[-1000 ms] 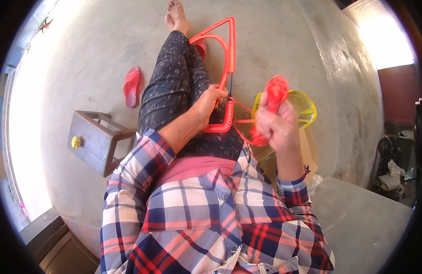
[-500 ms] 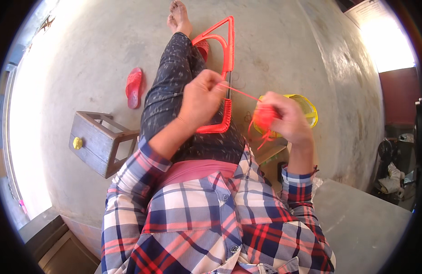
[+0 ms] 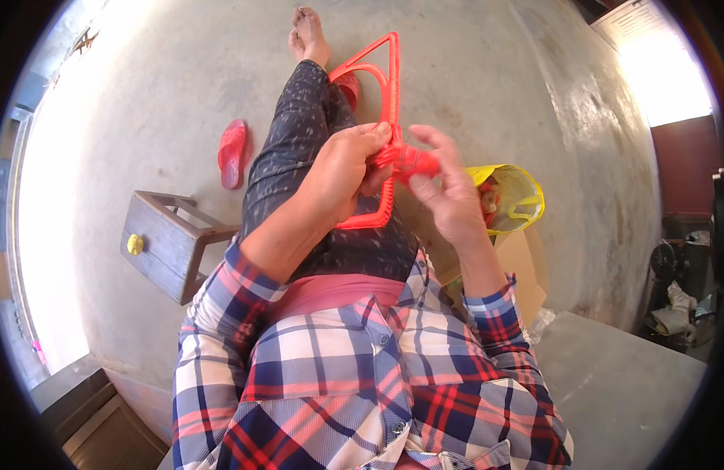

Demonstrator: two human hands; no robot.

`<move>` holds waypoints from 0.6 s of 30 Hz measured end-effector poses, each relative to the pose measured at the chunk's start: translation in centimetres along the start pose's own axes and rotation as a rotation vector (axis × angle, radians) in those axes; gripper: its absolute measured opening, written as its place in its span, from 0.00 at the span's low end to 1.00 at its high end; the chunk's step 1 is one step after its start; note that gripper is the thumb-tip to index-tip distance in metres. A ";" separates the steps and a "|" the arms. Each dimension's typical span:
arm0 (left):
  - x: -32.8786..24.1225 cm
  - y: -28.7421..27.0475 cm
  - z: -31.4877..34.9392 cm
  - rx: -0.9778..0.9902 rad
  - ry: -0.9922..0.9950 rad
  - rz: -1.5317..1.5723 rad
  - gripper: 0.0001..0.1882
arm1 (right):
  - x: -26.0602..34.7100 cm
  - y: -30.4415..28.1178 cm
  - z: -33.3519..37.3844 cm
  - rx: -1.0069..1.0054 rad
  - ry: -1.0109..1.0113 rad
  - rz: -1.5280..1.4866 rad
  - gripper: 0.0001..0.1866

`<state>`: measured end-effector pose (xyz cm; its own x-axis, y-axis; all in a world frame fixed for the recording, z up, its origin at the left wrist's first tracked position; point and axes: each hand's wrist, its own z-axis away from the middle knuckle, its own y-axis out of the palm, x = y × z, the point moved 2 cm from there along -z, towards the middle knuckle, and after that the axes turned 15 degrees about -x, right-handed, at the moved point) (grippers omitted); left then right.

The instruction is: Wrap red plastic cord around a chair frame.

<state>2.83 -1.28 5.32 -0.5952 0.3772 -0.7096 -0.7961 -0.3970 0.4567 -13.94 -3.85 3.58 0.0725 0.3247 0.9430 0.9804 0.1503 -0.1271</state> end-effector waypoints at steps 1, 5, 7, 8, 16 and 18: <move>0.1 -0.2 -0.5 0.005 0.004 0.003 0.12 | 0.7 -0.2 0.0 -0.102 0.104 -0.166 0.22; 3.7 -2.6 -3.8 -0.077 0.003 -0.325 0.14 | 4.2 -8.7 -1.5 -0.407 0.258 -0.894 0.20; 5.2 -3.1 -3.9 -0.203 -0.051 -0.318 0.13 | 7.8 -13.0 -1.8 -0.080 0.020 -0.985 0.18; 5.4 -3.4 -4.1 -0.211 -0.048 -0.306 0.13 | 9.5 -14.3 -1.4 -0.088 0.038 -0.947 0.17; 4.7 -1.8 -3.4 -0.211 -0.300 -0.177 0.08 | 9.8 -20.3 5.0 -0.163 0.102 -0.507 0.16; 5.8 -2.8 -4.1 -0.201 -0.191 -0.195 0.08 | 4.8 -21.6 5.5 -0.453 0.256 -0.567 0.19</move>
<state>2.09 -1.42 -2.29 -0.4586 0.6051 -0.6508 -0.8709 -0.4517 0.1937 -35.82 -0.38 9.13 -0.4780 0.0778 0.8749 0.8552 -0.1858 0.4838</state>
